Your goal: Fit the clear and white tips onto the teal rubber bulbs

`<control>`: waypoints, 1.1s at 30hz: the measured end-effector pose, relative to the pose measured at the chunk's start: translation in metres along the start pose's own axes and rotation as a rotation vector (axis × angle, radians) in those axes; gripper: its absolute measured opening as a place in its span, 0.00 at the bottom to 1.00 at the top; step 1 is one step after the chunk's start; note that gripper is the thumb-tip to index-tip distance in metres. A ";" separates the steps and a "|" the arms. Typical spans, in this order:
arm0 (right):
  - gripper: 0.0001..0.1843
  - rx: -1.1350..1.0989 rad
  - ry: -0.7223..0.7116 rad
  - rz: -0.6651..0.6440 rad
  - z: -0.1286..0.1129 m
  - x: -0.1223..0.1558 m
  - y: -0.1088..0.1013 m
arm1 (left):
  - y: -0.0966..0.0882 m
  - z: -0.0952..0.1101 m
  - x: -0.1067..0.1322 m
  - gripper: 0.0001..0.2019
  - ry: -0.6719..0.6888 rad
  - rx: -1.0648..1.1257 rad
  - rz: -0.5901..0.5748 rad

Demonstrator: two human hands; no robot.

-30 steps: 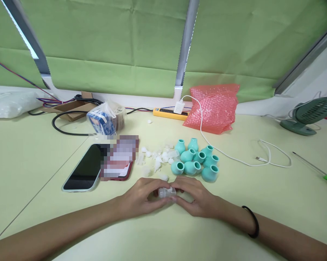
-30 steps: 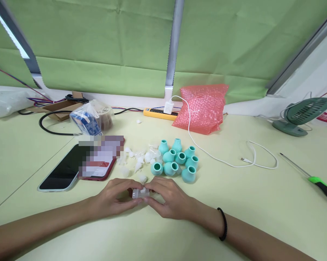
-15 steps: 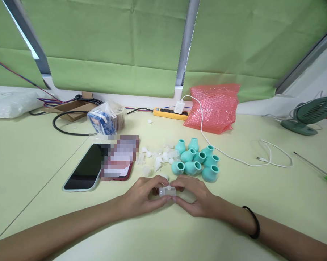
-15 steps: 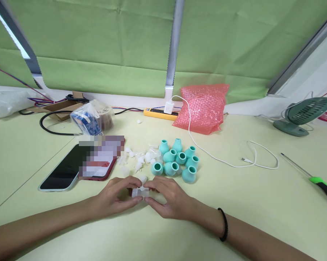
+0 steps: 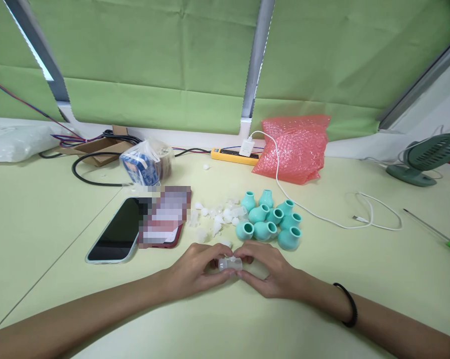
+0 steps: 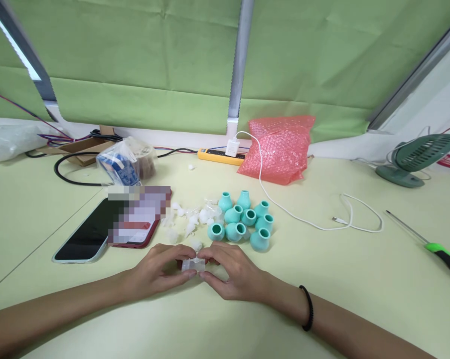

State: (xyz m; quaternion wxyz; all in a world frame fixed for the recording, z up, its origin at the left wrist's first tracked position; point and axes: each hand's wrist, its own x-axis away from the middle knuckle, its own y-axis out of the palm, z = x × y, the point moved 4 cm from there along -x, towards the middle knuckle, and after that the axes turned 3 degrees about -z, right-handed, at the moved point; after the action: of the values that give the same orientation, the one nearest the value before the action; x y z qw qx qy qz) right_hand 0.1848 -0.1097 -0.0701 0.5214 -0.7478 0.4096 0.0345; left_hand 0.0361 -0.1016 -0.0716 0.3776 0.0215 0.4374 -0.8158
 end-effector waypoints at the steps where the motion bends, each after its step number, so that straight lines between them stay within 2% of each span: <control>1: 0.12 -0.005 0.002 -0.006 0.000 0.000 0.000 | 0.000 0.000 0.000 0.10 0.005 -0.002 -0.002; 8: 0.11 -0.021 -0.001 -0.016 -0.001 -0.001 -0.001 | 0.000 0.002 0.001 0.10 0.038 -0.028 -0.008; 18: 0.11 -0.014 -0.012 -0.042 -0.003 -0.003 -0.001 | 0.000 0.004 0.000 0.10 0.120 -0.083 0.080; 26: 0.13 -0.013 -0.016 0.034 0.001 0.001 -0.001 | -0.002 0.003 0.002 0.12 0.071 -0.056 0.095; 33: 0.11 0.017 -0.039 0.040 -0.002 0.000 -0.003 | -0.002 0.004 0.003 0.12 0.114 -0.098 0.126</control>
State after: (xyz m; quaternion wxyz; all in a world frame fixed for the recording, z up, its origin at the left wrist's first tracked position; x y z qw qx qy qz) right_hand 0.1858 -0.1105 -0.0669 0.5346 -0.7343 0.4145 0.0560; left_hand 0.0337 -0.1057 -0.0693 0.4033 0.0770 0.4956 -0.7654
